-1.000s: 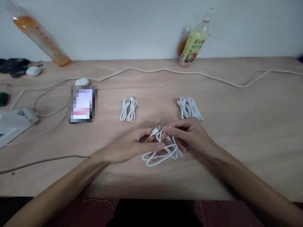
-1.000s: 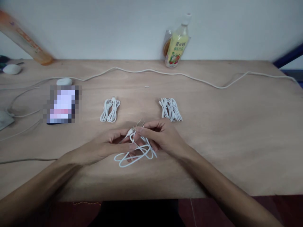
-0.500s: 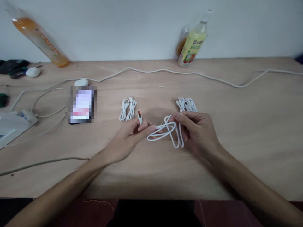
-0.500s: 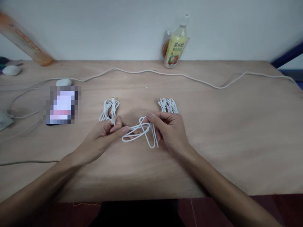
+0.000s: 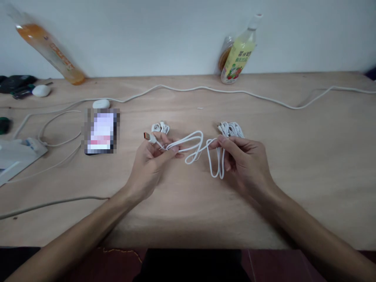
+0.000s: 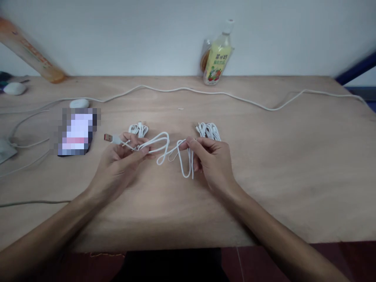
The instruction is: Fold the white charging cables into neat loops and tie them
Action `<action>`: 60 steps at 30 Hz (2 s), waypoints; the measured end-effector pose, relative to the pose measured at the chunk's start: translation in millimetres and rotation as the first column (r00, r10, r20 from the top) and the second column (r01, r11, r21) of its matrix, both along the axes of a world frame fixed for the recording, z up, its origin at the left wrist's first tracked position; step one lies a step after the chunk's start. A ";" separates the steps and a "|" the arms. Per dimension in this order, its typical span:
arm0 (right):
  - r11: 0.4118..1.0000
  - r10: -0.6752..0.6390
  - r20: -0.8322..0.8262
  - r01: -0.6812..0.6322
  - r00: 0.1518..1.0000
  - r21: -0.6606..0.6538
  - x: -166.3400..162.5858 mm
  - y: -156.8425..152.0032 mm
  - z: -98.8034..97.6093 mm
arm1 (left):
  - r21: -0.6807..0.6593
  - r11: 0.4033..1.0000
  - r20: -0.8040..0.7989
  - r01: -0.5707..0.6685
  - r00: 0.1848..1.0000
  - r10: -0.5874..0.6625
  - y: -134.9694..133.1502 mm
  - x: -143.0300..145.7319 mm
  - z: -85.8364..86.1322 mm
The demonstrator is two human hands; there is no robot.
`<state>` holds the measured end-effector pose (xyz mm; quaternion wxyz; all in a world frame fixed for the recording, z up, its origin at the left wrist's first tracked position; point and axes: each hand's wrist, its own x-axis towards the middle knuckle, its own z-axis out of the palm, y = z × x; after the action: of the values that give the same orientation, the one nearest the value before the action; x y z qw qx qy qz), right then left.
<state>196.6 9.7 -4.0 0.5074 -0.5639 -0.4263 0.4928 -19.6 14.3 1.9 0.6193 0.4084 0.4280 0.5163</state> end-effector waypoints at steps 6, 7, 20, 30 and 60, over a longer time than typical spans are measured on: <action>1.000 0.015 -0.061 -0.015 0.998 -0.010 -3.0 -0.1 0.2 | -0.085 0.961 -0.167 0.264 0.947 -0.276 -1.4 -1.4 7.1; 1.000 0.022 -0.072 -0.023 0.997 -0.020 -3.5 -0.2 -0.3 | -0.082 0.947 -0.219 0.312 0.921 -0.322 -1.7 -1.6 7.7; 1.000 0.024 -0.037 -0.025 0.999 -0.011 -2.9 -1.4 1.7 | -0.098 0.896 -0.313 0.434 0.841 -0.442 -3.1 -5.1 3.6; 0.999 0.052 -0.073 -0.051 0.996 0.017 -3.1 -2.6 0.7 | -0.160 0.938 -0.114 0.308 0.938 -0.328 -1.6 -2.9 -7.2; 0.990 0.136 -0.038 -0.137 0.990 -0.019 -3.7 -2.6 -3.2 | -0.270 0.913 0.211 0.306 0.944 -0.254 -1.1 0.8 0.9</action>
<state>192.9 7.1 -7.2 0.4741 -0.5296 -0.4492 0.5412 -18.8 13.2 2.9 0.7761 0.3215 0.3831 0.3842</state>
